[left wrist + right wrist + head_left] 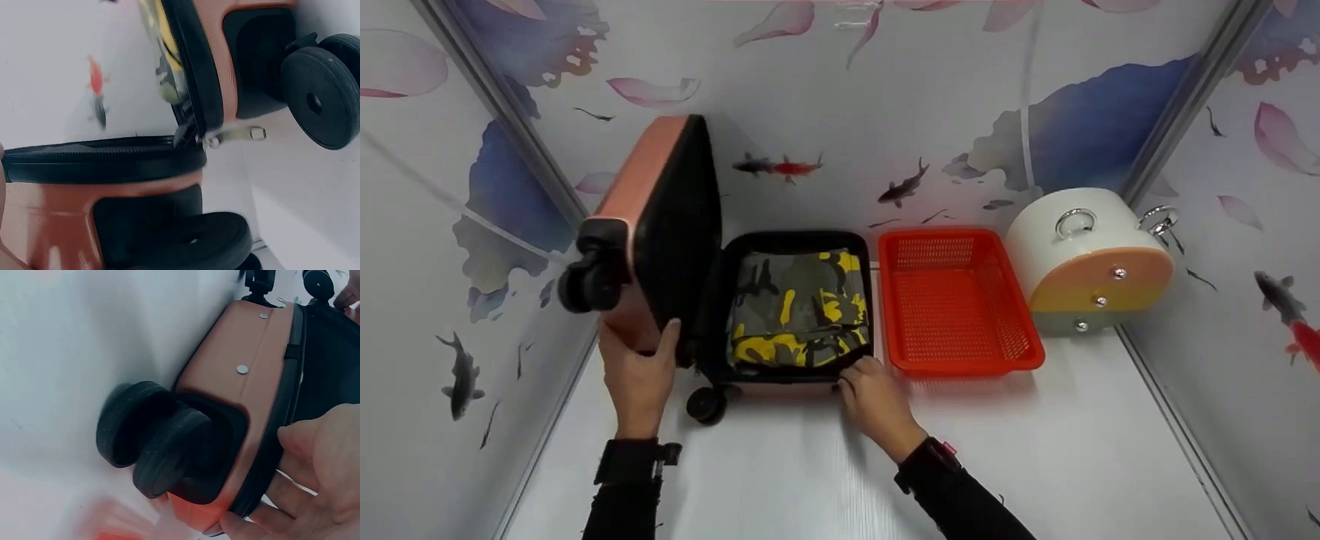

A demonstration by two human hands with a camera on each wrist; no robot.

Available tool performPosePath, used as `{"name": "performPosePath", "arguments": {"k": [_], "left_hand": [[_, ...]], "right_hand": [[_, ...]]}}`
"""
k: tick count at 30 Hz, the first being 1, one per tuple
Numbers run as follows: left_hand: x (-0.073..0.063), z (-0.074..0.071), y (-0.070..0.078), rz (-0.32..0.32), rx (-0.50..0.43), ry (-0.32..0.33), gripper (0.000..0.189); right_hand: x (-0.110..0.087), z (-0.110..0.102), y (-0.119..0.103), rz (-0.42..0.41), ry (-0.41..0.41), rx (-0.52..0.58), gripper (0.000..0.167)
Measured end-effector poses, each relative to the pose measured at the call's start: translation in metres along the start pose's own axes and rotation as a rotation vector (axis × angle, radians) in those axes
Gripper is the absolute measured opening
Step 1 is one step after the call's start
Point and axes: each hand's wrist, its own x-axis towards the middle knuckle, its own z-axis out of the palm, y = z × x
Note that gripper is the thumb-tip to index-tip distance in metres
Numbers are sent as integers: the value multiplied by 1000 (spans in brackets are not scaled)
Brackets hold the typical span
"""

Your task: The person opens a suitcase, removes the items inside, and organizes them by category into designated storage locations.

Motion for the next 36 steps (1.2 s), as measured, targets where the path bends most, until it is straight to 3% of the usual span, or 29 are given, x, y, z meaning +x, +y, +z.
{"name": "performPosePath", "arguments": {"k": [5,12,17,21,27,32,36], "left_hand": [[7,-14,-15,-103,-118,-21,95],[14,-30,-41,-378,-191,-72,98],[20,-35,-56,-557,-352,-102,94],[20,-38,-67,-665,-482,-144,96],[10,-39,-81,-823,-575,-237,105],[0,-38,-88,-862,-626,-280,105],[-2,-38,-93,-866,-603,-321,107]], "right_hand": [[-1,4,2,-15,40,-12,15],[-2,4,4,-16,37,-14,13],[-2,6,5,-14,68,-10,11],[-2,7,5,-12,68,6,10],[-2,7,5,-8,56,-6,11],[-2,9,6,-20,68,-9,11],[-3,9,7,-5,66,13,12]]}}
